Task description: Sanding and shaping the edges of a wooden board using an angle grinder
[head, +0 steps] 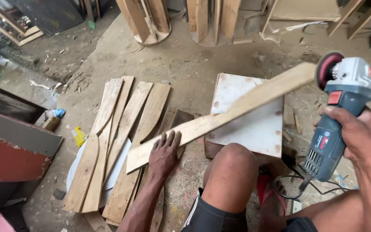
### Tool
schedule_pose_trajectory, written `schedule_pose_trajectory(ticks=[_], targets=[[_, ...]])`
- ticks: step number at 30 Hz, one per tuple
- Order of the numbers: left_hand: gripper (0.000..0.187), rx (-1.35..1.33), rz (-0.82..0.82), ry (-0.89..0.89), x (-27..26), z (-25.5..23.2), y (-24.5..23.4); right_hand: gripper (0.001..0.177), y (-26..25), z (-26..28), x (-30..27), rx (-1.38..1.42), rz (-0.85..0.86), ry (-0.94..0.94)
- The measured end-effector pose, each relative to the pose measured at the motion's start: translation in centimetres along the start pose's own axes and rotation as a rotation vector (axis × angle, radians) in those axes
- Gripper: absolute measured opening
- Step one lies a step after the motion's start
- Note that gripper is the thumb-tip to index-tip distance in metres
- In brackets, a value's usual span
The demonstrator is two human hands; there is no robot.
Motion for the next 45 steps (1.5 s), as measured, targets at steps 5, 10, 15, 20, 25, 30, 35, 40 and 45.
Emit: schedule_pose_trajectory(ticks=[5,10,15,20,25,30,35,40,45], targets=[[0.028,-0.271,0.004,0.041,3.2,-0.5,-3.2,0.034,0.8,0.9,-1.7,-0.04,-0.025,-0.016],[0.029,-0.306,0.15,0.16,7.7,-6.0,-6.0,0.034,7.5,4.8,-5.4,-0.38,0.069,0.136],[0.036,-0.126,0.304,0.136,11.3,-8.0,-5.7,0.05,12.1,2.7,-5.7,-0.647,0.236,0.17],[0.032,-0.114,0.34,0.141,12.3,-7.2,-4.2,0.059,13.1,-1.7,-3.9,-0.783,0.313,0.186],[0.029,-0.116,0.362,0.187,12.3,-7.7,-6.3,0.066,12.5,-0.5,-4.1,-0.811,0.353,0.23],[0.033,-0.137,0.36,0.241,11.9,-7.9,-6.3,0.051,10.5,1.8,-4.2,-0.758,0.272,0.307],[0.031,-0.117,0.378,0.26,12.2,-7.4,-5.9,0.056,6.7,0.7,-1.2,-0.705,0.167,0.298],[0.039,-0.086,0.396,0.277,12.6,-7.4,-5.8,0.064,2.4,-0.1,1.5,-0.687,0.031,0.28],[0.041,-0.129,0.421,0.263,12.7,-7.2,-5.9,0.069,-0.2,-1.8,3.6,-0.716,-0.119,0.261]])
Point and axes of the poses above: each hand's wrist, its own x-axis towards the middle knuckle, its own y-axis out of the palm, z = x × y, the point moved 7 cm from there along x, towards the middle knuckle, and after that the axes turned 6 degrees about x, right-handed, at the moved point
